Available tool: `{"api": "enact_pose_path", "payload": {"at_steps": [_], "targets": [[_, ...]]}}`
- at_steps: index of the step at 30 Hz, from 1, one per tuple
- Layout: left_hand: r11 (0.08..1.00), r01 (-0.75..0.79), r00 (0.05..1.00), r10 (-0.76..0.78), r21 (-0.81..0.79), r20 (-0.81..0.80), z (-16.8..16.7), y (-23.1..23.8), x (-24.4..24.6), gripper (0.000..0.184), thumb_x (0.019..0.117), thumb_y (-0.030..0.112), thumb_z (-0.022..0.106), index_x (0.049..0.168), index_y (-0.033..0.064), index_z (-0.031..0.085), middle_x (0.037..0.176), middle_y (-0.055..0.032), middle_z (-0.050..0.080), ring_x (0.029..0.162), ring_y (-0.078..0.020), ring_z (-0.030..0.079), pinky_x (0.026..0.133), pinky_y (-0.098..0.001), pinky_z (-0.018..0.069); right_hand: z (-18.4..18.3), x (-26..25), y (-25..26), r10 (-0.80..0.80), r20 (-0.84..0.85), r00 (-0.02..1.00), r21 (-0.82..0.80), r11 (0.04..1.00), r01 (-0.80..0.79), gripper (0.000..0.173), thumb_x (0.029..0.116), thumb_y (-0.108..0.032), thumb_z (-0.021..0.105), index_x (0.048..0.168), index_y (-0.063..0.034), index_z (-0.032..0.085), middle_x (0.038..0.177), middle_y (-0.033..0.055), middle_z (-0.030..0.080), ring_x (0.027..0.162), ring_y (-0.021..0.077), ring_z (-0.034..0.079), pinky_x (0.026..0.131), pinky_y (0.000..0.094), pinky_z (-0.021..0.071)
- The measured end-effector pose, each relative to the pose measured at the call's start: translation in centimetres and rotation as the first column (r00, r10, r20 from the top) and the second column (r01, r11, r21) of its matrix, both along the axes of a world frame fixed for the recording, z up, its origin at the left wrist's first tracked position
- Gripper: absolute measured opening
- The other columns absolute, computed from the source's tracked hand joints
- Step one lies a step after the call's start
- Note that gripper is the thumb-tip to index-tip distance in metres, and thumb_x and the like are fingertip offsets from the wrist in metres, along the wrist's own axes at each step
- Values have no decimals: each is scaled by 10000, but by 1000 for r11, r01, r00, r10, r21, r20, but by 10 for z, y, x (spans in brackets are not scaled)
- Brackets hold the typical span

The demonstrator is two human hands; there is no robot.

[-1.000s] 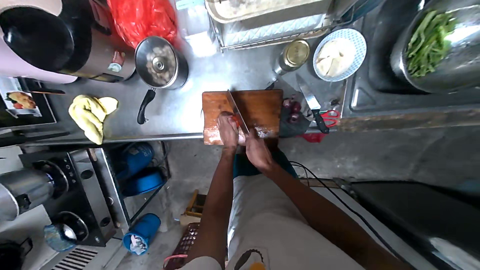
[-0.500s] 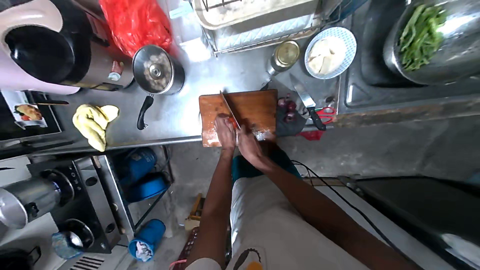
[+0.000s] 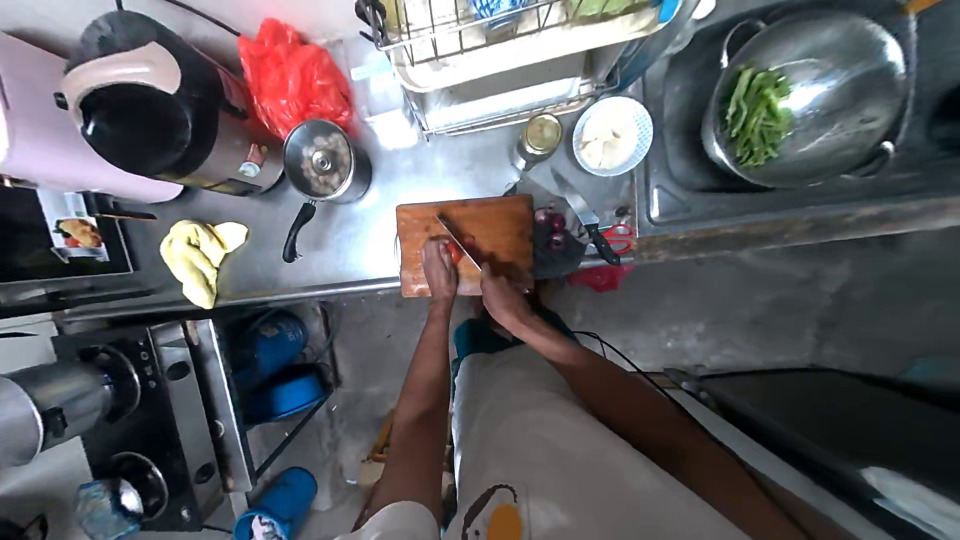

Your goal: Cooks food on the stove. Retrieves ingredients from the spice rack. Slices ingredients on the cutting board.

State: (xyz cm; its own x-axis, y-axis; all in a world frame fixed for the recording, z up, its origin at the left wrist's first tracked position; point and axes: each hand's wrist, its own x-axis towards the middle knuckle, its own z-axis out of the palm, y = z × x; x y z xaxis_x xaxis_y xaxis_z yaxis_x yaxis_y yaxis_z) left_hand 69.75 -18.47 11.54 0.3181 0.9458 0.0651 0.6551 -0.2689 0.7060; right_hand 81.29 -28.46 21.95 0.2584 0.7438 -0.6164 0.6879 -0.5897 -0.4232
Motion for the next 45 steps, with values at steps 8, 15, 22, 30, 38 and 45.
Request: {"api": "enact_pose_path", "payload": {"at_steps": [8, 15, 22, 30, 38, 45], "targets": [[932, 331, 941, -338, -149, -26, 40, -1, -36, 438, 1061, 400, 519, 1421, 157, 574, 1467, -82, 556, 1380, -284, 497, 1150, -491, 421, 9, 31, -1, -79, -54, 995, 94, 992, 84, 340, 1097, -258, 461, 1372, -63, 501, 915, 214, 688, 844, 410, 713, 722, 587, 580], [926, 277, 959, -252, -257, 126, 65, -8, -35, 645, 898, 142, 790, 1465, 129, 482, 1487, -132, 520, 1330, -299, 554, 1090, -504, 497, 28, 57, -32, -124, -22, 992, 110, 986, 125, 410, 1123, -329, 387, 1372, -29, 512, 941, 226, 688, 913, 404, 709, 824, 572, 572], [946, 132, 966, -55, -298, 253, 43, -29, -35, 703, 894, 111, 795, 1509, 185, 462, 1507, -109, 524, 1331, -306, 556, 1083, -522, 495, 30, 30, -41, 40, 35, 999, 70, 997, -42, 341, 1103, -202, 424, 1377, -18, 510, 1044, 234, 696, 998, 404, 710, 874, 548, 574], [974, 105, 977, -63, -200, 205, 41, -32, -45, 611, 899, 205, 806, 1434, 72, 545, 1482, -152, 526, 1352, -285, 537, 1117, -477, 477, 11, 18, -38, 65, 62, 996, 22, 998, -67, 342, 1099, -205, 440, 1377, -19, 512, 1123, 252, 679, 1040, 420, 698, 883, 561, 572], [983, 180, 979, -178, -14, 99, 29, -51, -48, 343, 1011, 157, 641, 1321, 16, 606, 1515, -161, 497, 1378, -290, 521, 1142, -448, 465, 24, 12, -29, 31, 41, 999, 59, 998, -34, 324, 1085, -190, 474, 1345, -3, 523, 1073, 250, 679, 1001, 425, 700, 855, 583, 574], [952, 288, 956, -281, 102, -78, 25, -53, -55, 272, 1063, 183, 553, 1250, 23, 670, 1410, -146, 598, 1353, -288, 546, 1156, -428, 439, 49, -6, -21, 79, 44, 996, 126, 988, -84, 329, 1103, -238, 445, 1342, -26, 523, 893, 198, 698, 869, 390, 722, 777, 545, 587]]}}
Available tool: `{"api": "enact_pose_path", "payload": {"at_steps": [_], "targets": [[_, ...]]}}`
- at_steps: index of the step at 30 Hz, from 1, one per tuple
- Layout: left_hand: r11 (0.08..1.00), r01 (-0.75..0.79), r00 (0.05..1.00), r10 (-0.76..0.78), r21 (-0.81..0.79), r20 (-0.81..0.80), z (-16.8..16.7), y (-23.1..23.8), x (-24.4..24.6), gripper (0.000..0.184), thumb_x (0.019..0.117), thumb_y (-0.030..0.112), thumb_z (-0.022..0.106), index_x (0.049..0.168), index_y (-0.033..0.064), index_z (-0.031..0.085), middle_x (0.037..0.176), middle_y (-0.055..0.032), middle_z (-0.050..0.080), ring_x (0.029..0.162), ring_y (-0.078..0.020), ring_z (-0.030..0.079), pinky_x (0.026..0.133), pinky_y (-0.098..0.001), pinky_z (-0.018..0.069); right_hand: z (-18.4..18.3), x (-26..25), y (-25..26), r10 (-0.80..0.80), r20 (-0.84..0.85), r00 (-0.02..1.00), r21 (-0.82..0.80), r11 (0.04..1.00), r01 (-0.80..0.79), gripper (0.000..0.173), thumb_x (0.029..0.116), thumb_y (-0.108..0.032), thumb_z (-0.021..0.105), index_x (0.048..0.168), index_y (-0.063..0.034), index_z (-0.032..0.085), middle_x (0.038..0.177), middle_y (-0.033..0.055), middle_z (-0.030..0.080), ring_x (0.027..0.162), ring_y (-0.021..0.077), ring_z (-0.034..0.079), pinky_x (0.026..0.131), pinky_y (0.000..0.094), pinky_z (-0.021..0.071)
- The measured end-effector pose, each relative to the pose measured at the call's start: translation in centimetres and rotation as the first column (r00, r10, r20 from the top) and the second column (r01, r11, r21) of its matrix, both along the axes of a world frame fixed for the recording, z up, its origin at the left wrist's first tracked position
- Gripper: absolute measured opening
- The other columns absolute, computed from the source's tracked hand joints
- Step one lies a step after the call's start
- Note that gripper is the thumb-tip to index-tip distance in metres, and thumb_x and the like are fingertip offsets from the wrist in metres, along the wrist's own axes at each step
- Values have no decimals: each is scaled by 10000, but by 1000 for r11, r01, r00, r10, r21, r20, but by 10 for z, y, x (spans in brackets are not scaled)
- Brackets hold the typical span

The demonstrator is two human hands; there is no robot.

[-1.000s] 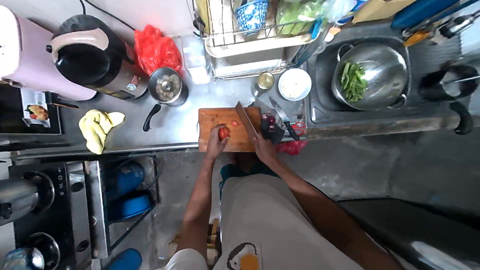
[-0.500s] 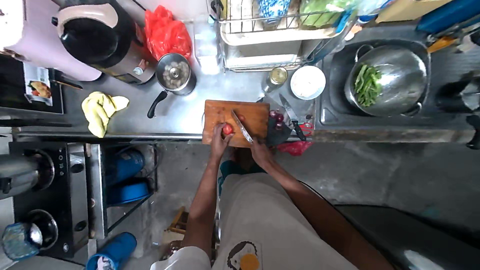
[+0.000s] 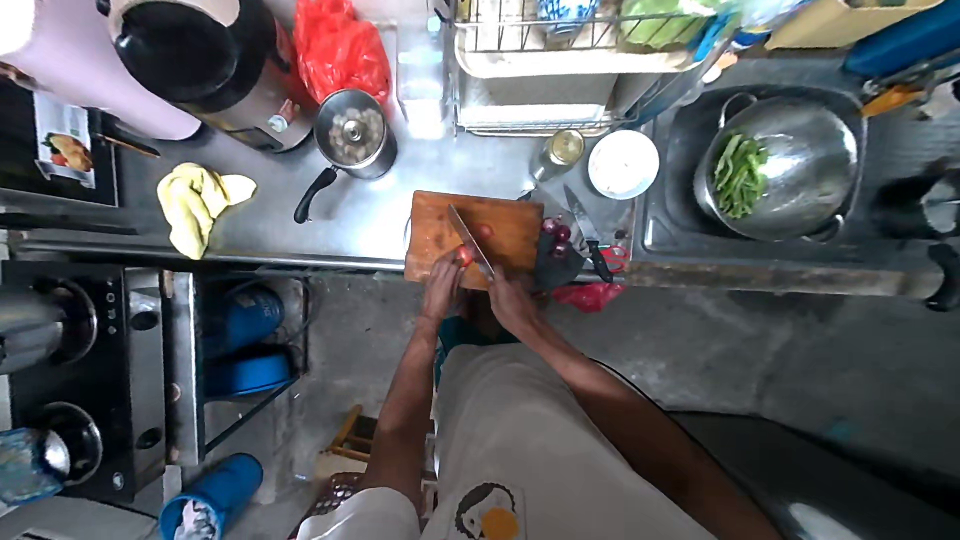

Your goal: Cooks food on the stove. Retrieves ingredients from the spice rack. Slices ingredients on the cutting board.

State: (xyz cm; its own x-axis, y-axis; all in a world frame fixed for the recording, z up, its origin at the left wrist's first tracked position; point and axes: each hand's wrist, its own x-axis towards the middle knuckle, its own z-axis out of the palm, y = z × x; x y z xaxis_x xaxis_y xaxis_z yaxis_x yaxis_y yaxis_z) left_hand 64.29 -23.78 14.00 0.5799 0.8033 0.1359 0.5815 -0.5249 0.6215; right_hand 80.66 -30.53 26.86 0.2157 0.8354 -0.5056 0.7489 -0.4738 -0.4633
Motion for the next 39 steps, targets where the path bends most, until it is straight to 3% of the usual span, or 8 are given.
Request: {"api": "enact_pose_path", "payload": {"at_steps": [9, 15, 22, 35, 39], "targets": [[998, 52, 999, -52, -25, -13, 5, 9, -5, 249, 1048, 107, 551, 1259, 47, 670, 1406, -125, 598, 1353, -271, 541, 1152, -423, 441, -3, -8, 4, 64, 19, 998, -69, 996, -62, 362, 1107, -249, 432, 1406, -52, 486, 912, 195, 705, 895, 390, 726, 801, 540, 587], [995, 76, 997, -78, -58, -25, 10, 13, -1, 288, 1010, 21, 564, 1279, 44, 664, 1451, -120, 569, 1442, -280, 449, 1205, -430, 382, 4, -6, 2, 85, 45, 995, -99, 992, -80, 295, 1091, -208, 457, 1332, -51, 523, 927, 184, 703, 915, 376, 726, 797, 523, 589], [991, 100, 995, -100, -94, -2, 17, 19, -1, 263, 975, -32, 573, 1207, 29, 680, 1437, -124, 580, 1434, -287, 459, 1198, -436, 391, 9, -1, -7, 113, 47, 992, -10, 994, -112, 279, 1078, -157, 460, 1270, 8, 574, 957, 210, 692, 919, 388, 717, 795, 533, 592], [986, 135, 990, -138, -101, -23, 22, 26, -1, 278, 928, -76, 606, 1178, 9, 694, 1435, -137, 581, 1426, -291, 468, 1199, -420, 392, 23, -13, 3, 83, 58, 995, -165, 984, -72, 323, 1092, -166, 420, 1356, -12, 525, 1110, 221, 690, 1017, 390, 711, 850, 534, 586], [984, 135, 990, -140, -112, -36, 19, 26, -3, 268, 926, -74, 608, 1165, 10, 693, 1430, -132, 584, 1434, -285, 458, 1207, -418, 380, 13, -16, 20, 101, 52, 994, -168, 982, -91, 283, 1072, -149, 479, 1323, -27, 529, 1012, 211, 695, 956, 395, 717, 801, 540, 586]]}}
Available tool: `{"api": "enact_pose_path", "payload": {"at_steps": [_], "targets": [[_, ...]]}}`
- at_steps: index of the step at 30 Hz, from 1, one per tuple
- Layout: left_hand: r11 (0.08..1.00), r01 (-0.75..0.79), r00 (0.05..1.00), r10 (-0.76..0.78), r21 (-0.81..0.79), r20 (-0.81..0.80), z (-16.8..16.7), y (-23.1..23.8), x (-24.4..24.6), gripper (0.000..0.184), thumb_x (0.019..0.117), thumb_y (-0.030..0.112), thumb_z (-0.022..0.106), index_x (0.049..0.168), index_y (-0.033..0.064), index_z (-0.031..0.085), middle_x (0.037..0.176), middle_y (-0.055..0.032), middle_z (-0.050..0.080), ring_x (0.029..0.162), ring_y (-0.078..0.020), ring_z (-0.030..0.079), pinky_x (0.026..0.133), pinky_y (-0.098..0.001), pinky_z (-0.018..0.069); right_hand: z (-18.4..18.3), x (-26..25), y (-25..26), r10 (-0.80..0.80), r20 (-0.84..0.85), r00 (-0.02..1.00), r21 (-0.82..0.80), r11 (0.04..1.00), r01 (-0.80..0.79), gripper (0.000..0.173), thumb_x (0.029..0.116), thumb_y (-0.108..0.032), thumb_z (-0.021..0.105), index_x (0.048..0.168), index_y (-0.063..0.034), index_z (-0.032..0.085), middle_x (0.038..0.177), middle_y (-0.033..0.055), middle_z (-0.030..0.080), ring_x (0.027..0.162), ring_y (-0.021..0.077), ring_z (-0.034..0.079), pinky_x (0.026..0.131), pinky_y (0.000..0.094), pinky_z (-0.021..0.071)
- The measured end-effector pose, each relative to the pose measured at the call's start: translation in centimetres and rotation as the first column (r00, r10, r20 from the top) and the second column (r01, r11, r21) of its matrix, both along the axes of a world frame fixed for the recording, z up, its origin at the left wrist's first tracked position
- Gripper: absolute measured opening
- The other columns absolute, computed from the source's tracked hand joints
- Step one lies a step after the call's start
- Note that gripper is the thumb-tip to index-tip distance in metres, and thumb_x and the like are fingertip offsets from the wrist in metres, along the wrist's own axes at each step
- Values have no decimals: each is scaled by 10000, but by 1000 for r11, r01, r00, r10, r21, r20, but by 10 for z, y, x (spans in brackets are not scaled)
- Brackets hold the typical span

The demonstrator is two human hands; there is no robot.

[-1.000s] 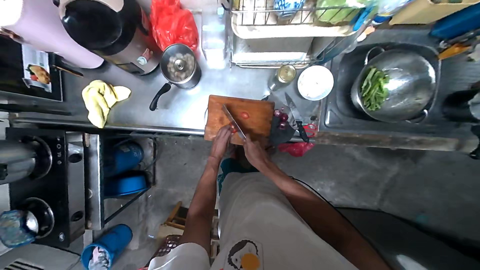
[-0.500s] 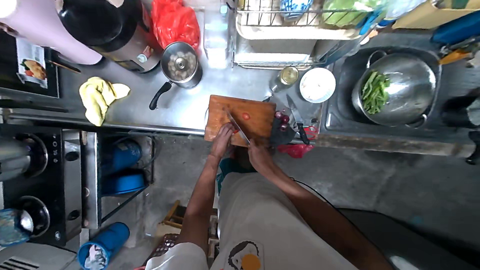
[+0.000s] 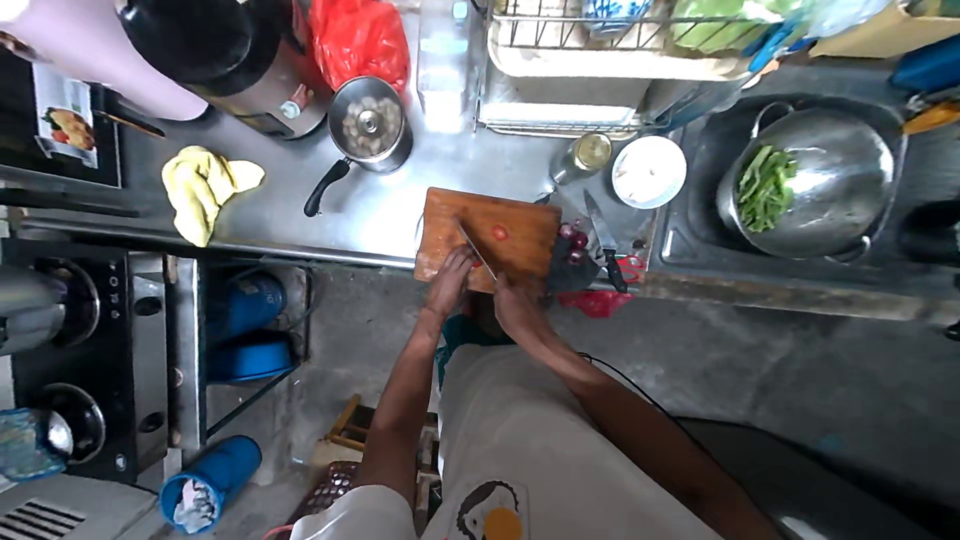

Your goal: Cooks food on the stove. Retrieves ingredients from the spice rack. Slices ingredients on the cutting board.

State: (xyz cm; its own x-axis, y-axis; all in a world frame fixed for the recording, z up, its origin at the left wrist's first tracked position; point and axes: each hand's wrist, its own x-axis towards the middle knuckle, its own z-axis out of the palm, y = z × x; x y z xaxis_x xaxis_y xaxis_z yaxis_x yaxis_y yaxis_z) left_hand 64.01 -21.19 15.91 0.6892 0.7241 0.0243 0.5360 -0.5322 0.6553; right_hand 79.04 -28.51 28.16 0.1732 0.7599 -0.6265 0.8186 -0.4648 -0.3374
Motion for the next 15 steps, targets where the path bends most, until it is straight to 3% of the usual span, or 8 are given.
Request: {"api": "enact_pose_path", "payload": {"at_steps": [6, 13, 15], "targets": [[999, -34, 999, 34, -19, 42, -7, -6, 1, 200, 935, -59, 606, 1097, 11, 701, 1389, -127, 603, 1409, -279, 481, 1191, -418, 404, -33, -5, 21, -49, -34, 998, -7, 999, 49, 325, 1067, -151, 491, 1370, -35, 481, 959, 210, 698, 908, 408, 723, 763, 559, 589], [993, -111, 990, 115, -50, 86, -8, -7, -1, 212, 958, -47, 583, 1135, 1, 688, 1397, -141, 602, 1387, -288, 509, 1179, -432, 418, -59, -6, -1, -71, -31, 997, 14, 997, 71, 336, 1094, -222, 450, 1386, -56, 475, 953, 210, 692, 887, 408, 721, 766, 562, 587], [988, -141, 984, 146, -57, 100, -8, -6, -3, 179, 994, 35, 599, 1150, -4, 679, 1392, -151, 600, 1373, -292, 521, 1173, -431, 426, -69, -8, 2, -77, -19, 997, 39, 996, 78, 341, 1094, -212, 450, 1396, -56, 469, 941, 211, 688, 876, 413, 720, 746, 561, 590]]}}
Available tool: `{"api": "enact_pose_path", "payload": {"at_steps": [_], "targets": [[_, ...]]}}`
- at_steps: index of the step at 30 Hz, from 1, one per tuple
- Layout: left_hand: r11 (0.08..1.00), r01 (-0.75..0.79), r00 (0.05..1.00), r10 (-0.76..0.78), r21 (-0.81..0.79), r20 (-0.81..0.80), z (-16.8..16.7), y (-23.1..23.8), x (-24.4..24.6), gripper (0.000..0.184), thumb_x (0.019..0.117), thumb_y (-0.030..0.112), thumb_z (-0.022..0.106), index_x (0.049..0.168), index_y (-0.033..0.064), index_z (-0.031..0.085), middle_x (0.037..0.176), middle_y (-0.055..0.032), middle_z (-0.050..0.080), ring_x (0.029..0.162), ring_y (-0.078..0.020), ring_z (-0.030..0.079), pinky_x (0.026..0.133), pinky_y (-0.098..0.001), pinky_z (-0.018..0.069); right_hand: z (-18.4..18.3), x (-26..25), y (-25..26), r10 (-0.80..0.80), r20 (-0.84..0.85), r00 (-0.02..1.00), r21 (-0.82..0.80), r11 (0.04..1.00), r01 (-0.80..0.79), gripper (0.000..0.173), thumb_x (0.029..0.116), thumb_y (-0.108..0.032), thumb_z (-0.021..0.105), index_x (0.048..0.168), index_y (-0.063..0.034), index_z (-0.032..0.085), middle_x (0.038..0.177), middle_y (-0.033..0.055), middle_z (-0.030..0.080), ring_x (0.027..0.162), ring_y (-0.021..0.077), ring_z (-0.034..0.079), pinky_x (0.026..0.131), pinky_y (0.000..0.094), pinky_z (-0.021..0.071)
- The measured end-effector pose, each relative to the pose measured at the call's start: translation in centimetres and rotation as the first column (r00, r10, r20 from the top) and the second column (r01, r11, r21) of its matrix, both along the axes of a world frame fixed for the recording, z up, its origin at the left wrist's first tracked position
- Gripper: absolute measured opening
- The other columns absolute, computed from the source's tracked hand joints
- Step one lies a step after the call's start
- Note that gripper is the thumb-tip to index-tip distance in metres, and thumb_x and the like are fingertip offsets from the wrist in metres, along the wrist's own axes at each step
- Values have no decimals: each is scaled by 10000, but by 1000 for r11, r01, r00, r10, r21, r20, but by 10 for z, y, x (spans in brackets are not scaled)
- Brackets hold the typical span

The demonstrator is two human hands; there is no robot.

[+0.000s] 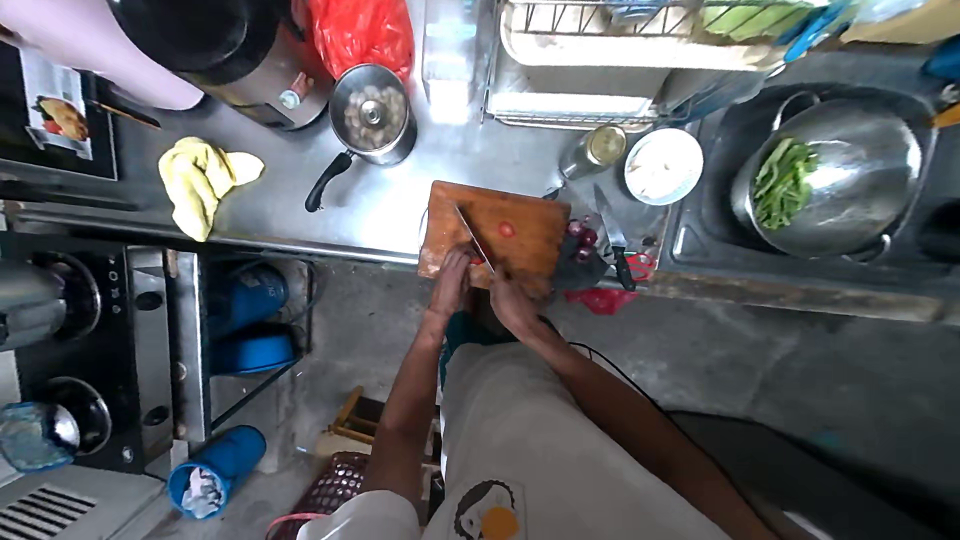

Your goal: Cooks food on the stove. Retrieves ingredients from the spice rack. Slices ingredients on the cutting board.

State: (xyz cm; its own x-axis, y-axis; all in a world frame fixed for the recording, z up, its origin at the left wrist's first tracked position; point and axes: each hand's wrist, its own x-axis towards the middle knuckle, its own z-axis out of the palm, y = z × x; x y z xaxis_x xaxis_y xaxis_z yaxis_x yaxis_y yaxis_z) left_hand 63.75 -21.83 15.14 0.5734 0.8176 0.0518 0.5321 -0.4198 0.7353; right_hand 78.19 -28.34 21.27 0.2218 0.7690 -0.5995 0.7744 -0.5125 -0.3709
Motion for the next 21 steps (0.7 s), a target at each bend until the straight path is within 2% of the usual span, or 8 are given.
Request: {"api": "enact_pose_path", "payload": {"at_steps": [4, 6, 8, 10, 12, 16, 18, 21], "targets": [[990, -125, 992, 126, -60, 15, 2, -4, 2, 255, 971, 219, 716, 1095, 6, 649, 1391, -163, 584, 1302, -281, 574, 1097, -427, 500, -1, 12, 7, -40, -104, 994, 19, 999, 43, 354, 1091, -199, 464, 1413, -52, 471, 967, 225, 692, 891, 418, 714, 765, 584, 585], [980, -177, 983, 180, -89, 36, -2, -6, 4, 265, 953, 219, 739, 1103, 27, 637, 1406, -148, 568, 1278, -258, 588, 1065, -423, 526, -4, 23, 6, -77, -157, 985, 32, 996, 83, 378, 1094, -223, 474, 1432, -54, 484, 1031, 234, 691, 926, 418, 706, 805, 605, 577], [974, -201, 978, 206, -101, 42, -5, -9, 4, 284, 942, 209, 745, 1151, 49, 638, 1421, -127, 566, 1329, -249, 553, 1106, -430, 494, -5, 28, 2, -89, -146, 985, 33, 995, 95, 393, 1101, -270, 462, 1438, -70, 489, 1040, 224, 697, 929, 407, 709, 809, 605, 576], [970, -214, 974, 221, -119, 52, -5, -10, 4, 302, 943, 190, 730, 1197, 55, 639, 1436, -119, 564, 1370, -253, 519, 1136, -444, 464, -3, 29, -3, -60, -112, 992, 27, 998, 64, 385, 1106, -288, 449, 1418, -67, 496, 974, 218, 697, 897, 405, 714, 786, 589, 580], [971, -206, 975, 213, -121, 56, -5, -12, 6, 291, 947, 152, 711, 1212, 52, 640, 1455, -125, 549, 1355, -256, 534, 1113, -445, 485, 1, 27, -7, -43, -87, 995, 27, 999, 45, 370, 1107, -268, 447, 1408, -59, 495, 922, 214, 694, 875, 400, 717, 777, 566, 582], [975, -194, 977, 201, -110, 64, -2, -14, 9, 200, 964, 143, 710, 1134, 54, 654, 1473, -117, 540, 1333, -270, 550, 1111, -455, 480, 10, 13, -6, -69, -63, 996, -17, 998, 68, 348, 1096, -208, 453, 1408, -54, 465, 950, 214, 695, 918, 404, 720, 796, 559, 587], [974, -205, 976, 211, -97, 54, -2, -16, 10, 198, 975, 156, 699, 1141, 58, 655, 1464, -107, 550, 1308, -261, 569, 1091, -449, 495, 11, 8, -9, -60, -30, 998, -22, 998, 60, 370, 1089, -193, 462, 1434, -61, 448, 957, 223, 700, 921, 415, 721, 791, 564, 588], [969, -229, 969, 236, -97, 69, -10, -10, 13, 197, 983, 173, 689, 1138, 53, 661, 1424, -102, 584, 1271, -237, 598, 1067, -427, 520, 9, 9, -22, -15, 17, 1000, 16, 1000, 15, 334, 1084, -180, 466, 1386, -38, 473, 963, 224, 694, 916, 418, 721, 789, 564, 592]]}}
